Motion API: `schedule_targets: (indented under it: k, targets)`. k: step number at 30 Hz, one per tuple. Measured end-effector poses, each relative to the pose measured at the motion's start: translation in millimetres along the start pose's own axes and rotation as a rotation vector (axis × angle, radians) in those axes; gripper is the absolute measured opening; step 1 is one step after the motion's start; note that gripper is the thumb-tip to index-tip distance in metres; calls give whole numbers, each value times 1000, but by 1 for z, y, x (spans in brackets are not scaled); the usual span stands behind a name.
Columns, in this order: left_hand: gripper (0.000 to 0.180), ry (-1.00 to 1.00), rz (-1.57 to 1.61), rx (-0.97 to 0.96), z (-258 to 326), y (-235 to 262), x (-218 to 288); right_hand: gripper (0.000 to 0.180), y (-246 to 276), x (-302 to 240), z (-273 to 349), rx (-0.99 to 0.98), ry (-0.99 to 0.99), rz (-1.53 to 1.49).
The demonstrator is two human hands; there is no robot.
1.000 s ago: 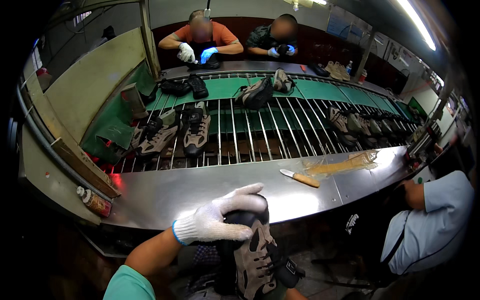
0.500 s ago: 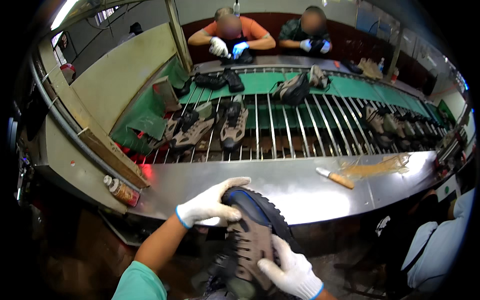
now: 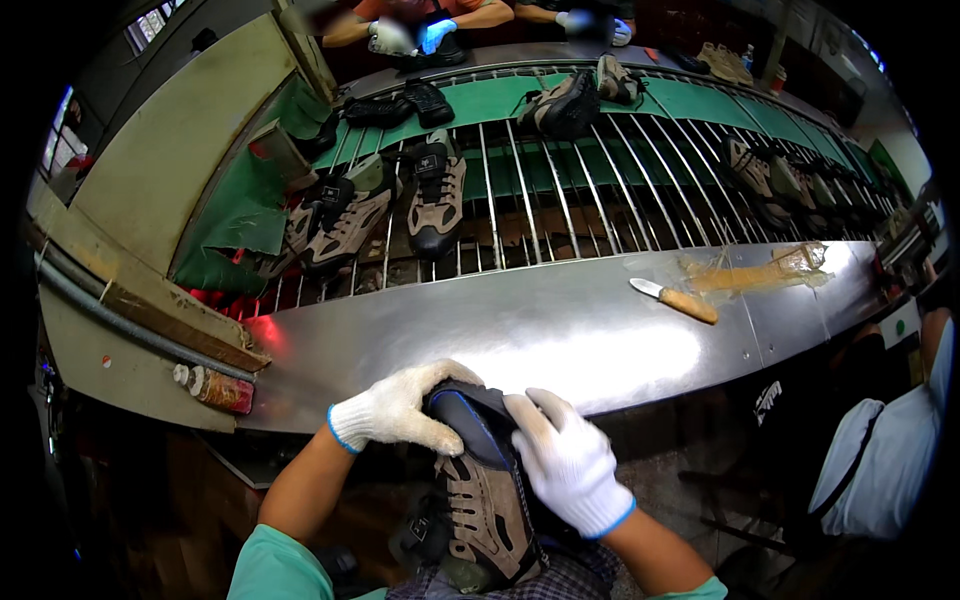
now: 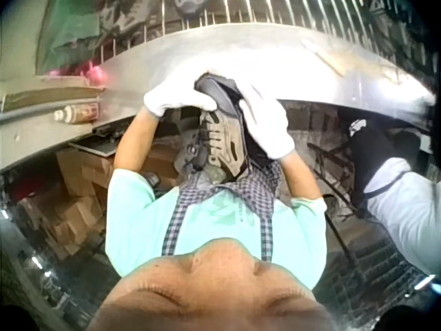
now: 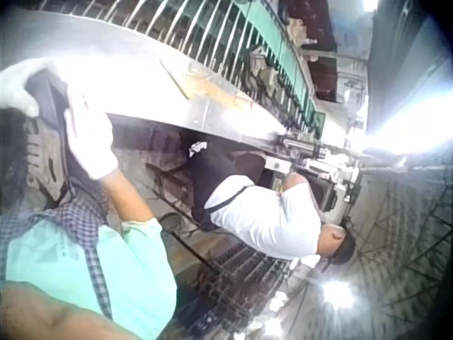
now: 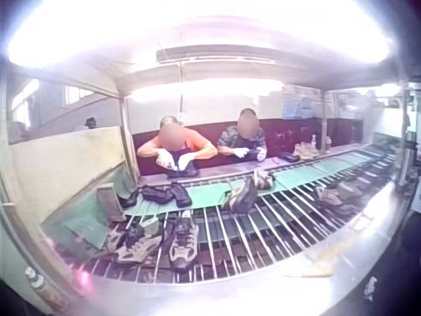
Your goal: The person wipes the outer surfaces and soles of shoes with a cloth, then places the shoes and shoe soles onto a conveyor belt.
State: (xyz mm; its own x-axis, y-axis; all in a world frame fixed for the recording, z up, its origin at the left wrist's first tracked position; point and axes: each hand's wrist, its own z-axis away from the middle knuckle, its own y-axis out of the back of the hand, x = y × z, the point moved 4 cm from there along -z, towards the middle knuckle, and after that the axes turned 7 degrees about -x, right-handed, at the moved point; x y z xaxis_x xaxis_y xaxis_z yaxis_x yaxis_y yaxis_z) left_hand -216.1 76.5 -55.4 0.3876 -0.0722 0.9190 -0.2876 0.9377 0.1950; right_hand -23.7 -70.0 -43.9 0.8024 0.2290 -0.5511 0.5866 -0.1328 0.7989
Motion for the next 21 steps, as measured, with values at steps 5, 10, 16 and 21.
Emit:
schedule_targets:
  k: [5, 10, 16, 21]
  targets:
    - [99, -32, -52, 22, -11, 1, -6, 37, -16, 14, -70, -319, -122, -110]
    - [97, -18, 10, 11, -11, 2, -2, 46, -20, 22, -81, -390, -180, -286]
    - [65, -123, -298, 35, 1, 2, 11, 73, 39, -4, 4, -458, -207, -268]
    - [40, -136, -622, 89, -27, -15, 45, 78, 16, -4, 24, -433, -179, -103]
